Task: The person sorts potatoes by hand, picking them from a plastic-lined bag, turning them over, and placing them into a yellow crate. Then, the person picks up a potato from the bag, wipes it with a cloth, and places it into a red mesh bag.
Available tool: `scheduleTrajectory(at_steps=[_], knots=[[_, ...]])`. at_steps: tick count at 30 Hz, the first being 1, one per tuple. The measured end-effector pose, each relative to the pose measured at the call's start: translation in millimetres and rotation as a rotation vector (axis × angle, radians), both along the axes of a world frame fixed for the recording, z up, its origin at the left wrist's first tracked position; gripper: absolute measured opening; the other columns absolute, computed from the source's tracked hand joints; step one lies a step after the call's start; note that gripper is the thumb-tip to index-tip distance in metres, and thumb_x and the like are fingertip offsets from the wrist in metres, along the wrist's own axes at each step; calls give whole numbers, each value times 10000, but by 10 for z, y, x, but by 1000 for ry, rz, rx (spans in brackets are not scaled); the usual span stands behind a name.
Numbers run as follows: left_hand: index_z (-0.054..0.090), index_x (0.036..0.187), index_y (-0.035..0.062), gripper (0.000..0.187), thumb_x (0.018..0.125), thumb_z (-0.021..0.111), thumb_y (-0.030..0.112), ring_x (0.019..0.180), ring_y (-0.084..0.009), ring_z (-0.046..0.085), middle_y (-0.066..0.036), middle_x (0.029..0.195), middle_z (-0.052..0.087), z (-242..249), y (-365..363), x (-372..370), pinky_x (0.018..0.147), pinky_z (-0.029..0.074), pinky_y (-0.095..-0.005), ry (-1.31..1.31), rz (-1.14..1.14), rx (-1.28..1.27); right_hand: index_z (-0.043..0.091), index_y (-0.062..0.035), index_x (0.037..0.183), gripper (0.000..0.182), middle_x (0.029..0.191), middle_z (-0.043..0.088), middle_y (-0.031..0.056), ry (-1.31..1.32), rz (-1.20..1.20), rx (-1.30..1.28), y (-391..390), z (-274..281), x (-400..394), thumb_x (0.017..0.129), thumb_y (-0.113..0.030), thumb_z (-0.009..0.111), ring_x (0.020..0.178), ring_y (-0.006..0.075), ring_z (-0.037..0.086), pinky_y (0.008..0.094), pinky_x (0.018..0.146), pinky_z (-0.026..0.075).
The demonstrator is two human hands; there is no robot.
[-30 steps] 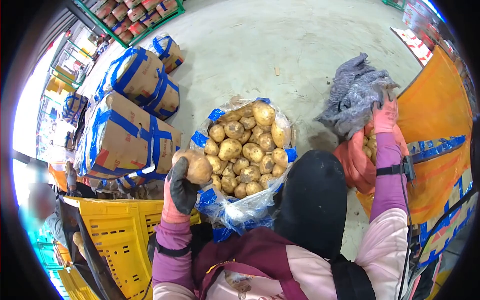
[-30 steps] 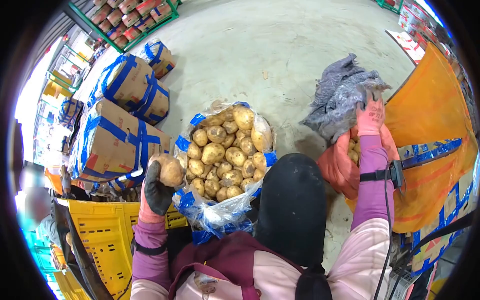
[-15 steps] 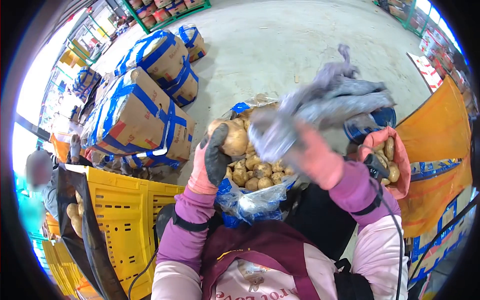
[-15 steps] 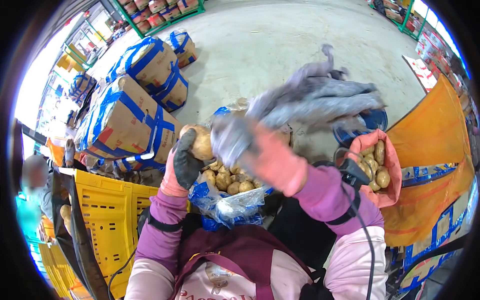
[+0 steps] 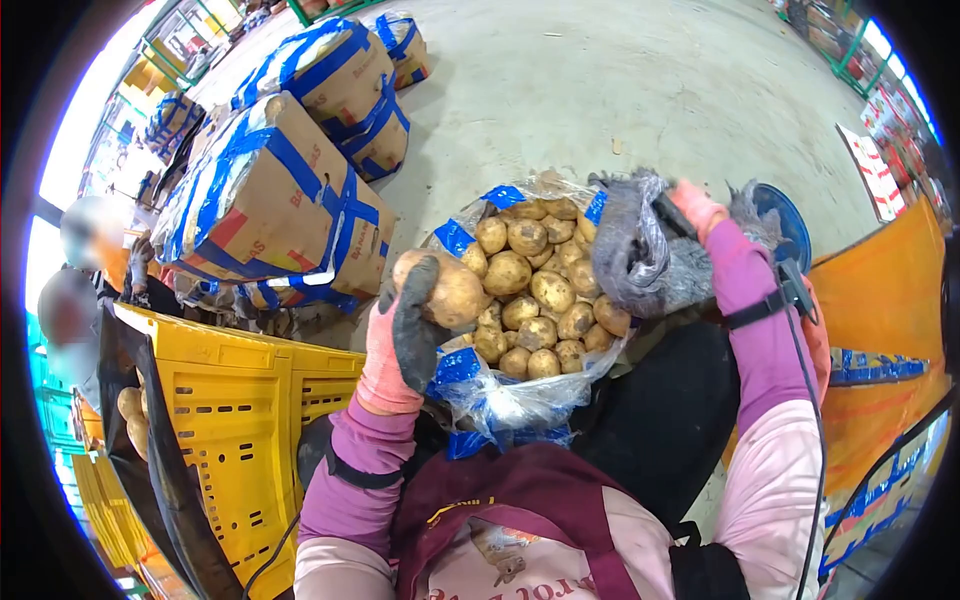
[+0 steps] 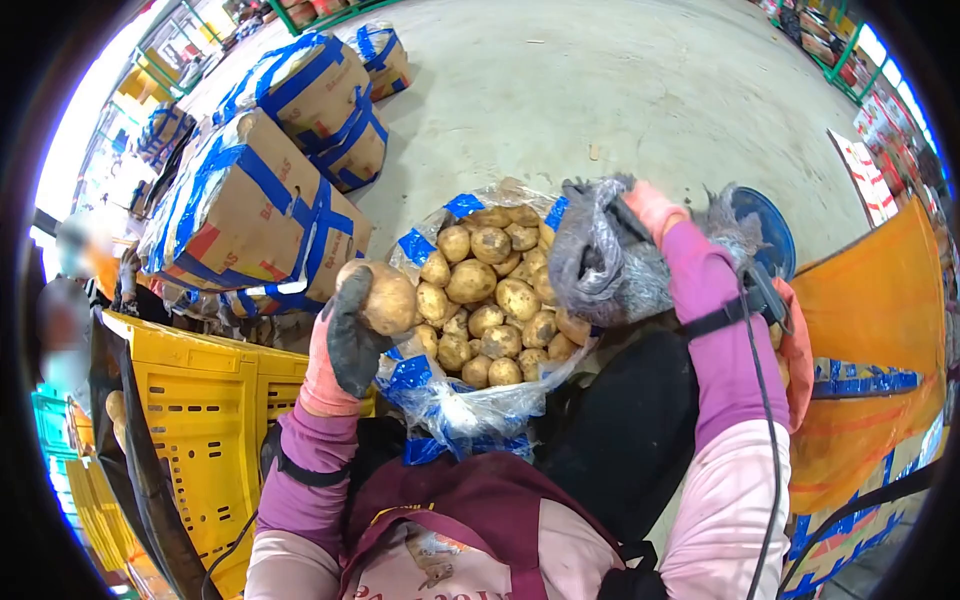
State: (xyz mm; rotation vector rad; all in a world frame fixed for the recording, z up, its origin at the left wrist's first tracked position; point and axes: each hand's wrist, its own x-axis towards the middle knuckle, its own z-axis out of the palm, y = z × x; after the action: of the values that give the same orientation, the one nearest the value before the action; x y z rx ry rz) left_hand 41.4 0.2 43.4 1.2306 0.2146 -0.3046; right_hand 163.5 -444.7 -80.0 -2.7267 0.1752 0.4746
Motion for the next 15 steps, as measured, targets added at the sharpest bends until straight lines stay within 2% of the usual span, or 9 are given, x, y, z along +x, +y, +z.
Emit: scheduleTrajectory(at_steps=[1, 3, 4, 5, 7, 8, 10, 12, 15], knots=[[555, 1267, 25, 471, 968, 575, 388, 1017, -243, 654, -107, 1141, 626, -27, -2, 23, 822, 572, -413, 5, -8, 2, 682, -22, 1133, 327, 1106, 686, 208, 63, 412, -418, -230, -608, 359, 920, -224, 539, 1001, 343, 678, 397, 773, 538], [600, 1182, 37, 384, 906, 702, 284, 905, -217, 675, -90, 1030, 646, -9, -53, 53, 746, 588, -362, 93, 69, -125, 724, -53, 1042, 316, 956, 707, 217, -16, -281, 203, -161, -1046, 287, 915, -303, 581, 861, 320, 696, 395, 714, 534], [603, 1192, 37, 379, 912, 699, 273, 911, -217, 680, -97, 1059, 651, -48, -24, 66, 737, 591, -353, 34, 21, -109, 714, -19, 1024, 356, 1002, 682, 260, -14, 151, -164, -444, -1535, 410, 911, -336, 597, 915, 351, 683, 383, 745, 529], [603, 1192, 37, 379, 912, 699, 273, 911, -217, 680, -97, 1059, 651, -52, -23, 86, 737, 591, -353, 38, 30, -101, 714, -19, 1024, 356, 1002, 682, 260, -10, 161, -156, -258, -1314, 400, 911, -336, 597, 915, 351, 683, 383, 745, 529], [605, 1205, 38, 383, 915, 696, 273, 928, -217, 682, -100, 1083, 655, -33, -55, 129, 733, 593, -352, 104, 43, -109, 703, 15, 1005, 391, 993, 688, 252, -88, -245, 167, 192, -476, 203, 891, -354, 639, 933, 342, 680, 376, 779, 524], [604, 1217, 41, 376, 922, 688, 259, 937, -208, 683, -90, 1099, 657, 1, -61, 141, 742, 591, -336, 97, 38, -99, 694, 27, 1028, 365, 1004, 714, 191, -144, -392, 122, 60, -566, 333, 880, -306, 677, 908, 274, 691, 355, 802, 523], [583, 1227, 34, 395, 937, 661, 292, 960, -209, 671, -90, 1103, 647, -54, -72, 194, 776, 582, -351, 73, 20, -110, 689, 9, 1063, 270, 998, 726, 105, -408, -431, 759, 675, 500, -144, 882, -191, 677, 887, 192, 681, 328, 805, 526], [565, 1234, 24, 416, 955, 635, 325, 980, -200, 657, -85, 1097, 639, -104, -79, 205, 819, 567, -354, -5, -23, -123, 658, 13, 1124, 297, 996, 725, 109, -672, -194, 800, 722, 705, -257, 865, -128, 684, 901, 188, 677, 306, 849, 525], [567, 1240, 22, 383, 987, 594, 309, 973, -160, 650, -74, 1093, 639, -176, -144, 203, 839, 544, -318, -72, -49, -76, 634, -21, 1185, 442, 1247, 630, 130, -712, 97, 966, 1268, 1122, -766, 747, 35, 643, 1130, 229, 593, 356, 980, 458]])
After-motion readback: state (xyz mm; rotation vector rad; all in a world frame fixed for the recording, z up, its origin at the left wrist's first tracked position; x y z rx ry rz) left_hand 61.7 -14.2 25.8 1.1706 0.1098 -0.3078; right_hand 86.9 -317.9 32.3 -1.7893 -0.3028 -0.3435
